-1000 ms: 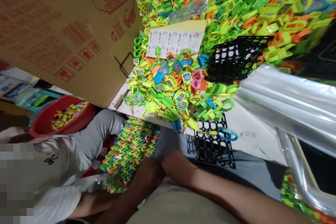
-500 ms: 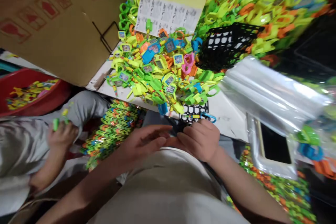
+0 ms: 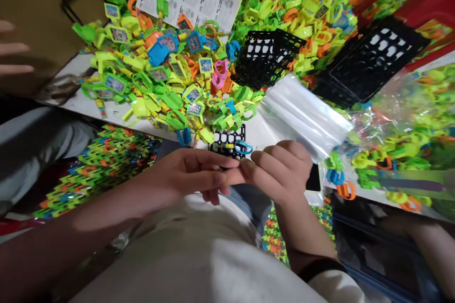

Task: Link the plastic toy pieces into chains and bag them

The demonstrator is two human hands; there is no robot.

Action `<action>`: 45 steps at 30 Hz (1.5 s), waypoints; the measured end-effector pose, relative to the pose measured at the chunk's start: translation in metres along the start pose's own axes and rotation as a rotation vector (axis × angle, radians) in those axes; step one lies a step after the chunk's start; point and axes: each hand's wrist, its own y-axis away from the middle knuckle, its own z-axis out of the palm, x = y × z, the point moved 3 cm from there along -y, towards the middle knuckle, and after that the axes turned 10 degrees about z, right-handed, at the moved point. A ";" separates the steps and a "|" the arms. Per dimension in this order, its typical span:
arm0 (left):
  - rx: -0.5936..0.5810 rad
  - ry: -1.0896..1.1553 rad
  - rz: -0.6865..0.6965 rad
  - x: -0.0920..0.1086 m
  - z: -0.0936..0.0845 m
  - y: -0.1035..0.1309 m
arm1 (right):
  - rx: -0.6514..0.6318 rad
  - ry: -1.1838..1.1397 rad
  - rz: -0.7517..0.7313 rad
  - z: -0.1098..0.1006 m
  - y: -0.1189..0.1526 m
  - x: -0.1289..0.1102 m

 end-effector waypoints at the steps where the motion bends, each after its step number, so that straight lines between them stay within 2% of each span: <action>1: -0.011 0.014 0.006 0.000 0.001 -0.001 | -0.003 0.009 -0.006 -0.003 -0.001 0.000; 6: -0.010 -0.012 0.032 0.000 0.003 -0.002 | -0.077 0.046 -0.009 -0.011 -0.004 -0.002; 12: -0.023 -0.148 0.089 0.008 0.008 0.004 | -0.082 0.078 -0.046 -0.019 -0.009 -0.007; 19: -0.028 -0.176 0.130 0.014 0.012 0.007 | -0.146 0.089 -0.031 -0.026 -0.012 -0.012; 22: -0.035 -0.203 0.116 0.014 0.013 0.008 | -0.116 0.069 -0.009 -0.025 -0.011 -0.011; 28: -0.005 -0.187 0.210 0.016 0.018 0.011 | -0.032 0.015 0.004 -0.021 -0.008 -0.005; 32: -0.001 -0.186 0.206 0.019 0.020 0.012 | 0.009 -0.009 0.023 -0.021 -0.007 -0.002; 36: -0.008 -0.248 0.186 0.018 0.019 0.012 | -0.020 0.016 0.014 -0.022 -0.008 -0.005; 41: 0.040 -0.417 0.241 0.015 0.012 0.011 | -0.104 0.094 0.007 -0.026 -0.010 -0.013; 45: -0.002 -0.504 0.291 0.016 0.012 0.013 | -0.160 0.104 0.010 -0.029 -0.010 -0.018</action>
